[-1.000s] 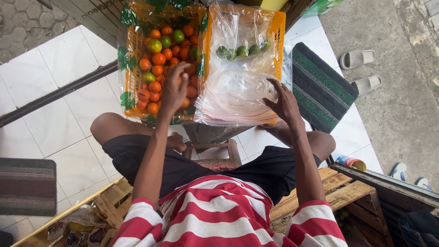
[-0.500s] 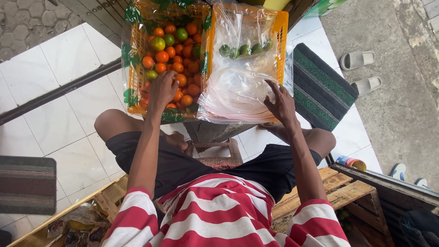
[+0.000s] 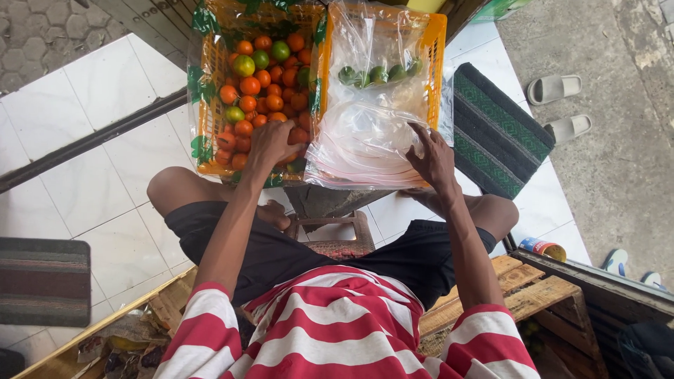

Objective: The person places small green citrus fruits one by one from a crate into a clear plastic bag and then pulls the bag open further.

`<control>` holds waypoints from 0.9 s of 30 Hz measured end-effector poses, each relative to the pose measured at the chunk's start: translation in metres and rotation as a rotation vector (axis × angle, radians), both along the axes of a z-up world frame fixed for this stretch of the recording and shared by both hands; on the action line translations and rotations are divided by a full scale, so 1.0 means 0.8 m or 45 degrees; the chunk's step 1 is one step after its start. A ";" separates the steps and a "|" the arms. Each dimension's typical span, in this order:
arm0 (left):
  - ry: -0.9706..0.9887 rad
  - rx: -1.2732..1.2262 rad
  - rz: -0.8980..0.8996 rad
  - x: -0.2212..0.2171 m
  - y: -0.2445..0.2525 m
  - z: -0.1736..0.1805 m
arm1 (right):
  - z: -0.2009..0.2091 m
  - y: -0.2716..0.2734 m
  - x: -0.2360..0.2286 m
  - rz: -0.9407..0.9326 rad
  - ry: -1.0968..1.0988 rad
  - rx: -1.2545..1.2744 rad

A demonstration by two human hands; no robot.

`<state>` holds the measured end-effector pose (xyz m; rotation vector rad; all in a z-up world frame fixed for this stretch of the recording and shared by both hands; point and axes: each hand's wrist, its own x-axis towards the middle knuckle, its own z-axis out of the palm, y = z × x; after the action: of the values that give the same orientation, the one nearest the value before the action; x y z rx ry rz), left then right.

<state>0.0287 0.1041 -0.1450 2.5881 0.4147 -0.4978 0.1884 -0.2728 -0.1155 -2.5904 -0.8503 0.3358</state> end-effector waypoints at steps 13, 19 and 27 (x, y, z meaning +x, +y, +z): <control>-0.001 0.012 0.123 0.018 -0.021 -0.039 | -0.004 -0.001 0.000 -0.008 -0.007 0.005; -0.085 0.007 0.187 0.015 0.003 -0.023 | -0.007 -0.002 0.000 0.021 -0.045 -0.001; -0.281 -0.342 0.400 0.038 -0.024 0.136 | -0.001 -0.001 -0.001 0.033 -0.042 0.043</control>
<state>0.0589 0.0850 -0.0364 2.2339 0.6175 -0.1441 0.1880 -0.2736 -0.1162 -2.5627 -0.8935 0.2849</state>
